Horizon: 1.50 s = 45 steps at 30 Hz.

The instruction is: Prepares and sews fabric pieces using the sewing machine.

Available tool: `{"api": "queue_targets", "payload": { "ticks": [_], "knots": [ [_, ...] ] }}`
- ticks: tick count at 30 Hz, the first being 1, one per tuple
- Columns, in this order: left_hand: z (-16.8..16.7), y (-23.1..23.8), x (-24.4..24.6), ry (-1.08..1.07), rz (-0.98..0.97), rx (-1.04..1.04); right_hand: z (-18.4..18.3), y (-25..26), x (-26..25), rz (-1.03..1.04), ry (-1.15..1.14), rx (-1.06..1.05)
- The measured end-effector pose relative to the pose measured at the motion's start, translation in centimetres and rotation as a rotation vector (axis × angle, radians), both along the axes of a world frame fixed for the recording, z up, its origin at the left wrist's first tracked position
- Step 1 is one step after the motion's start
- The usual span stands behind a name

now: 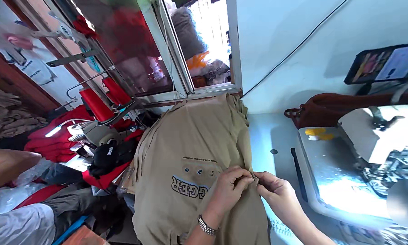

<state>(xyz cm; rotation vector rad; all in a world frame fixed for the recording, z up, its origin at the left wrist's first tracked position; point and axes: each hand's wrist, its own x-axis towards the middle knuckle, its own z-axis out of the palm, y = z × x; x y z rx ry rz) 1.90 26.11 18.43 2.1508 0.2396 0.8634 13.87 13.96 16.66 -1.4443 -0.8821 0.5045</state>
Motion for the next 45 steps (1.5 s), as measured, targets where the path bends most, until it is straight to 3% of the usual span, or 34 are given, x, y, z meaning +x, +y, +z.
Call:
{"api": "queue_targets", "payload": {
  "ticks": [6, 12, 15, 19, 23, 29, 33, 38, 41, 45],
  "knots": [
    [-0.2, -0.1, 0.0, -0.018, 0.035, 0.042, 0.5, -0.1, -0.3, -0.016, -0.152, -0.069],
    [0.1, 0.2, -0.5, 0.006, 0.035, -0.014, -2.2, -1.2, -3.2, -0.145, -0.273, 0.162],
    [0.9, 0.4, -1.3, 0.000, 0.038, -0.091, -3.2, -2.7, -5.1, -0.134, -0.331, 0.102],
    [1.8, 0.0, -1.9, -0.030, 0.032, -0.128, -3.0, -4.3, -6.4, -0.136, -0.211, -0.050],
    [2.0, -0.8, -1.5, -0.017, 0.072, -0.010, -1.6, -5.4, -6.0, -0.220, -0.118, -0.071],
    [3.0, -4.6, 4.2, -0.010, 0.110, 0.207, 0.8, -8.8, -3.6, -0.287, 0.047, 0.059],
    [3.7, -9.2, 9.4, -0.090, -0.026, 0.101, 2.8, -13.9, -0.6, -0.423, 0.034, 0.153],
    [2.9, -14.3, 12.5, -0.013, -0.148, 0.018, 2.0, -20.0, 0.9, -0.529, 0.091, 0.020],
    [2.1, -15.8, 12.8, 0.016, -0.067, 0.202, 0.7, -20.4, 1.0, -0.557, 0.213, 0.077],
    [0.9, -18.4, 11.6, 0.087, 0.185, 0.648, -0.1, -19.7, 0.6, -0.493, 0.447, 0.079]
  ]
}}
